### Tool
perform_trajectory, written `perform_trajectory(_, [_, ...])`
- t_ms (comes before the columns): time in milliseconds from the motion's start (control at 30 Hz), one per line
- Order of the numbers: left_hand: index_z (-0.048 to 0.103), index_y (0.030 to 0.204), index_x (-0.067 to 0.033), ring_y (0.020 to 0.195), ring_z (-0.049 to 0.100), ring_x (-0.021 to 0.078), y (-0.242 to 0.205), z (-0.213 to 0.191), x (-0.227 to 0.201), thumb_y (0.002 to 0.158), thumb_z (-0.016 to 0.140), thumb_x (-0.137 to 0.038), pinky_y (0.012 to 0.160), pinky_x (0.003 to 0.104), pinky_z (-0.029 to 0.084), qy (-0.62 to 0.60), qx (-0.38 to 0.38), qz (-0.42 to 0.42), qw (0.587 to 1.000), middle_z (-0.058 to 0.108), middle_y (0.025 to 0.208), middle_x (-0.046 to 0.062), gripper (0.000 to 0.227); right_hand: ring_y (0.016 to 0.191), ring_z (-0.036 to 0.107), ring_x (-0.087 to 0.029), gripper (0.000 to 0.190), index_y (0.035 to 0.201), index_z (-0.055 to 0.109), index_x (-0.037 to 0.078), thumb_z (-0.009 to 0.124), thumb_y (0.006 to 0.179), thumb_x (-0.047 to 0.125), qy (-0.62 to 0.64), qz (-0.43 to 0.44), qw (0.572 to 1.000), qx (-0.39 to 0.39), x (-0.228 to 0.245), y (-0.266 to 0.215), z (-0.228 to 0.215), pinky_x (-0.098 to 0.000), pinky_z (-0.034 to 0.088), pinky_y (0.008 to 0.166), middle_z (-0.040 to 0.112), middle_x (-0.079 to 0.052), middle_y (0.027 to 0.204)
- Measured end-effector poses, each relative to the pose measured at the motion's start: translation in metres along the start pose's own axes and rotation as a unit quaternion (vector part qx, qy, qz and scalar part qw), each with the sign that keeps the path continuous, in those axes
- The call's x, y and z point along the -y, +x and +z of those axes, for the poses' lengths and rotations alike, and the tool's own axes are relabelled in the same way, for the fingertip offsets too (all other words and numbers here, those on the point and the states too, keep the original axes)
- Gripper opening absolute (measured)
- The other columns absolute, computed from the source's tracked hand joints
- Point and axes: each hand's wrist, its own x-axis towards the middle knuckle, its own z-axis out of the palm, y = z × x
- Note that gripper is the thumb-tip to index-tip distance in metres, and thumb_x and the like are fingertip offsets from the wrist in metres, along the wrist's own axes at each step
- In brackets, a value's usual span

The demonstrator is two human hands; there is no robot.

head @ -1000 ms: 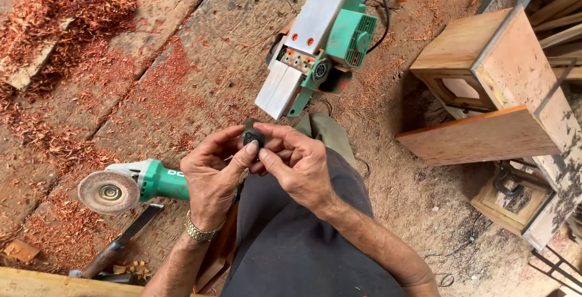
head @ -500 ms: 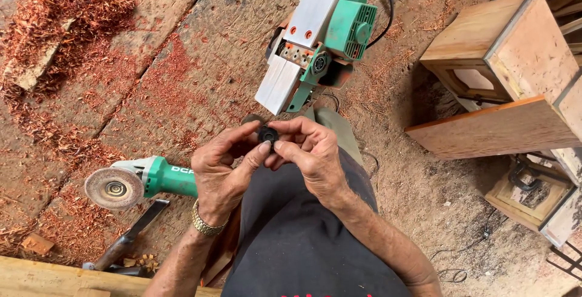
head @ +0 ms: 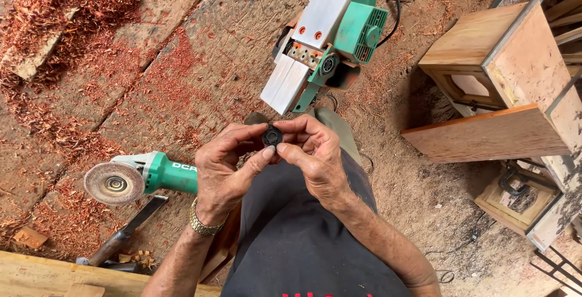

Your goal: The person disassembles a green electric planer on a wooden workbench, applies oil to the internal mechanism, and reassembles the unit using a screwdriver. The person handles the planer, oil bottle, and screwdriver throughout the process.

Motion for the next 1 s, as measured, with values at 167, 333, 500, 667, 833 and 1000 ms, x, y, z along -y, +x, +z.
perform_trajectory(167, [0.07,0.12,0.0044,0.092,0.072,0.0147,-0.004,0.004,0.004,0.09,0.078,0.002,0.082,0.027,0.062,-0.051,-0.006,-0.01,0.999,0.068,0.11,0.01,0.031,0.08,0.072,-0.018,0.025,0.115,0.064,-0.007,0.066,0.09,-0.01,0.019,-0.007,1.0,-0.003,-0.001,-0.001,-0.003,-0.0332,0.063,0.077,0.071,-0.013,0.094])
perform_trajectory(333, [0.071,0.121,0.0065,0.093,0.066,0.0123,-0.008,0.004,0.013,0.089,0.08,0.003,0.081,0.025,0.057,-0.067,-0.011,-0.024,0.997,0.067,0.104,0.009,0.034,0.069,0.069,-0.018,0.021,0.109,0.065,-0.008,0.067,0.089,-0.011,0.012,0.001,1.0,-0.015,-0.004,-0.001,-0.01,-0.0328,0.062,0.066,0.068,-0.011,0.085])
perform_trajectory(500, [0.07,0.123,0.0061,0.093,0.067,0.0119,-0.011,0.002,0.018,0.09,0.079,0.003,0.082,0.025,0.058,-0.102,-0.009,-0.04,0.994,0.068,0.105,0.007,0.034,0.07,0.071,-0.018,0.021,0.109,0.065,-0.008,0.067,0.089,-0.011,0.012,0.001,1.0,-0.018,-0.004,-0.002,-0.009,-0.0327,0.063,0.067,0.069,-0.01,0.084])
perform_trajectory(667, [0.066,0.124,0.0041,0.094,0.07,0.0127,-0.013,0.004,0.025,0.087,0.08,0.001,0.086,0.027,0.061,-0.151,-0.034,-0.081,0.985,0.071,0.102,0.006,0.039,0.07,0.072,-0.019,0.021,0.111,0.066,-0.008,0.069,0.09,-0.01,-0.011,-0.01,1.0,-0.019,-0.003,-0.004,-0.005,-0.0306,0.062,0.068,0.071,-0.012,0.087])
perform_trajectory(833, [0.068,0.122,0.0046,0.1,0.073,0.0155,-0.013,0.001,0.023,0.087,0.079,0.001,0.09,0.03,0.061,-0.123,-0.056,-0.085,0.987,0.075,0.11,0.01,0.037,0.079,0.074,-0.017,0.023,0.117,0.067,-0.007,0.068,0.094,-0.006,-0.075,-0.024,0.996,-0.029,0.0,-0.004,0.007,-0.0283,0.063,0.074,0.074,-0.012,0.097])
perform_trajectory(1000, [0.069,0.123,0.0054,0.099,0.073,0.0175,-0.008,-0.003,0.031,0.086,0.08,0.004,0.088,0.032,0.061,-0.143,-0.049,-0.041,0.988,0.074,0.109,0.011,0.039,0.079,0.072,-0.017,0.025,0.119,0.069,-0.008,0.067,0.094,-0.008,-0.027,-0.035,0.999,-0.006,-0.005,0.004,0.006,-0.0291,0.062,0.074,0.074,-0.012,0.097])
